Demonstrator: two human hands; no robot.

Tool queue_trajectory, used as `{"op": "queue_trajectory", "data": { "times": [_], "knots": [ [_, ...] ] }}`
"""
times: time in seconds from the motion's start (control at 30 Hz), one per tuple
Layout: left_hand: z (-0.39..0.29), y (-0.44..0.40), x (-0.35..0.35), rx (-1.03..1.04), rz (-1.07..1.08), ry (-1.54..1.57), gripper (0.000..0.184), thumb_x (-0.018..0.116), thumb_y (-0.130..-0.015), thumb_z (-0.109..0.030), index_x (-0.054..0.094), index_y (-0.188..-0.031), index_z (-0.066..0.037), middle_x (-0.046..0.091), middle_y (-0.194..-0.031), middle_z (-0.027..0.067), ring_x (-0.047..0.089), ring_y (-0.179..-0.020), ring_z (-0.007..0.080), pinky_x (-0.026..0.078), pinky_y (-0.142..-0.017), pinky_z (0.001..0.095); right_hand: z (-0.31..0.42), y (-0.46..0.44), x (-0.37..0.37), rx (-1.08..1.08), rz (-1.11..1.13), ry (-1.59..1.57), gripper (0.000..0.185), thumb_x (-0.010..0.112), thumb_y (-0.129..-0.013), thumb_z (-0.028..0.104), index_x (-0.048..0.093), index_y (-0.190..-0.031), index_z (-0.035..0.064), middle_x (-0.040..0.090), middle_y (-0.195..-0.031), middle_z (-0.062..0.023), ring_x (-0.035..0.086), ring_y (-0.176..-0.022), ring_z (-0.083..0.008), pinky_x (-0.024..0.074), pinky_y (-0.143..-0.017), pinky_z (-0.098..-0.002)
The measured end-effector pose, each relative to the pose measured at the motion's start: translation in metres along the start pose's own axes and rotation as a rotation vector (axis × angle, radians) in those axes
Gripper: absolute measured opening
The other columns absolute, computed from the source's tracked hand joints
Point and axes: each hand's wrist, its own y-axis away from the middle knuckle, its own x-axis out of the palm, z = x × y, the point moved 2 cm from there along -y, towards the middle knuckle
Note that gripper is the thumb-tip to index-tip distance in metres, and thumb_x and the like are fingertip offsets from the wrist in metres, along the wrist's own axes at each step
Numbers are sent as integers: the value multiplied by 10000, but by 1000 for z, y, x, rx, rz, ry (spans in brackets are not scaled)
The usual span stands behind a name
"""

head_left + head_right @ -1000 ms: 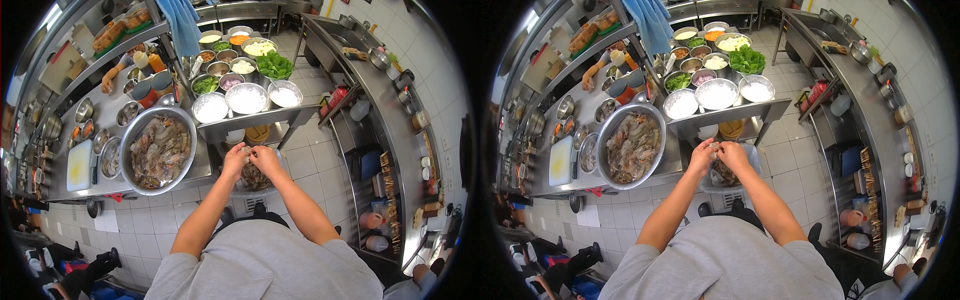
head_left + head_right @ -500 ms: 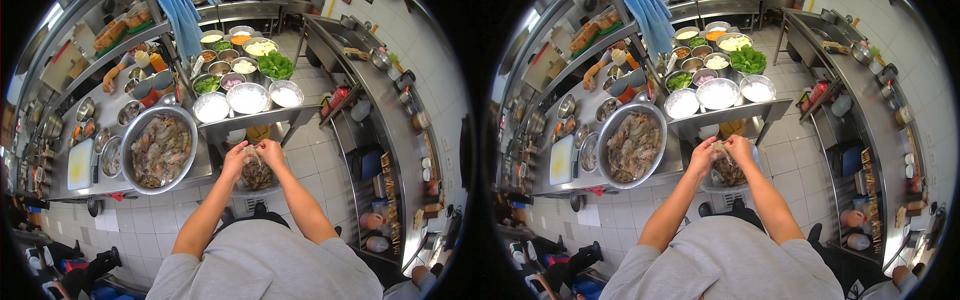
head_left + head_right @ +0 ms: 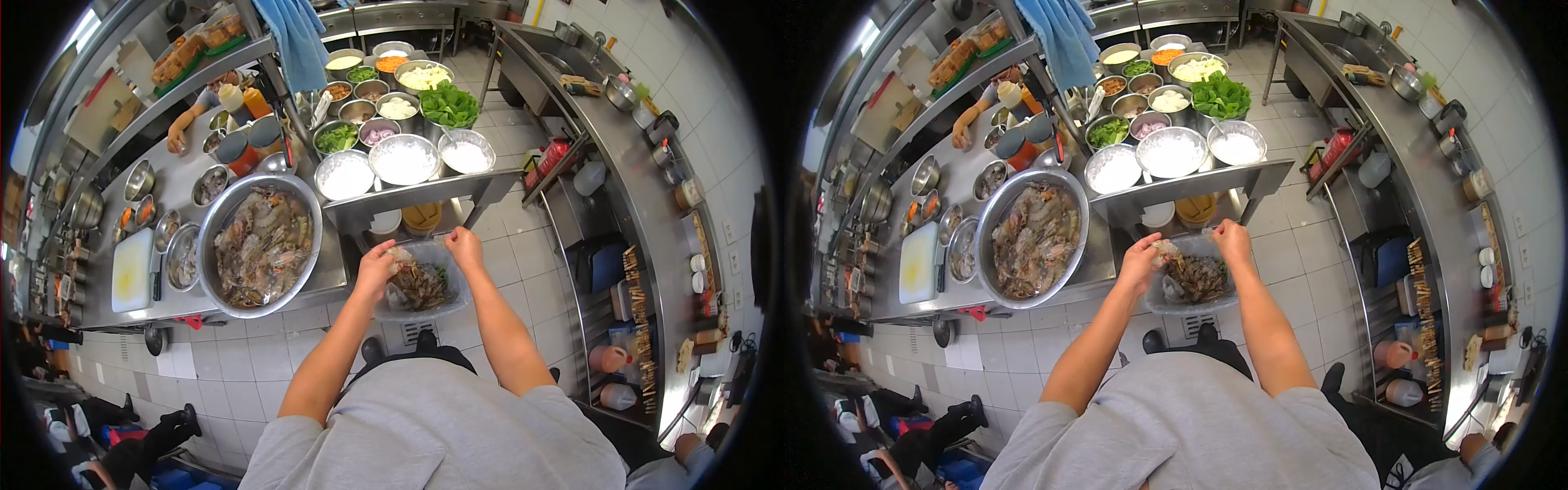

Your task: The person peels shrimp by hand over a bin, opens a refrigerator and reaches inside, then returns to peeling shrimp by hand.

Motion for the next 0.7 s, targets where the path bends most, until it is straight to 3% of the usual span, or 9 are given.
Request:
{"op": "queue_trajectory", "data": {
  "times": [0.07,0.13,0.17,0.27,0.37,0.4,0.53,0.63,0.7],
  "knots": [
    [0,-2,-4,32,14,2,507,531,-900,-18,415,-1392,21,651,-1156,125,658,-871,191,536,-744,286,-3,1,1,-6,88,0,90,657,-754,123,704,-800,61,678,-752,-186,674,-759,-363,544,-722,-454],
    [-5,3,2,-1,14,-31,561,542,-883,-8,382,-1421,22,651,-1116,125,653,-876,188,532,-737,285,-3,4,13,-97,333,-20,180,652,-763,118,719,-921,66,695,-923,-195,665,-913,-344,528,-831,-434],
    [-8,4,6,-33,16,-64,617,553,-867,2,349,-1449,23,652,-1075,125,648,-882,185,527,-730,284,-4,7,17,-97,334,-19,180,652,-763,118,719,-921,66,695,-923,-195,665,-913,-344,528,-831,-434],
    [-2,-6,4,-66,67,-157,709,571,-871,-34,243,-1499,-5,649,-1131,108,645,-886,174,527,-780,300,37,20,7,-296,401,-60,435,646,-799,111,643,-1234,103,621,-1228,-162,555,-1177,-326,454,-988,-387],
    [-3,-12,7,-52,93,-211,755,564,-856,-12,206,-1521,-19,650,-1101,91,633,-873,157,516,-777,296,85,30,-22,-317,590,-326,436,663,-825,137,628,-1259,119,614,-1235,-153,552,-1177,-319,461,-981,-382],
    [-5,-11,10,-53,96,-212,755,564,-856,-12,206,-1521,-19,650,-1101,91,633,-873,157,516,-777,296,82,31,-15,-457,464,-302,334,671,-845,165,677,-1175,113,660,-1131,-141,602,-1087,-307,486,-927,-377],
    [-11,-5,21,8,223,-360,818,539,-822,39,160,-1543,-34,583,-1274,110,601,-968,142,487,-807,269,77,21,-7,-492,417,-258,217,668,-858,133,714,-1065,89,693,-989,-130,663,-897,-257,522,-801,-358],
    [-11,-3,23,68,310,-440,858,537,-803,56,130,-1552,-43,502,-1398,131,570,-1054,141,471,-836,250,79,19,-12,-381,377,-189,144,671,-868,146,731,-970,65,710,-894,-117,680,-845,-238,522,-780,-358],
    [-11,-2,23,91,324,-500,876,542,-795,59,119,-1554,-47,456,-1454,143,552,-1099,144,464,-852,240,78,16,-12,-205,526,-290,166,671,-883,167,724,-1010,74,709,-1013,-139,685,-925,-246,522,-799,-356]
  ]
}}
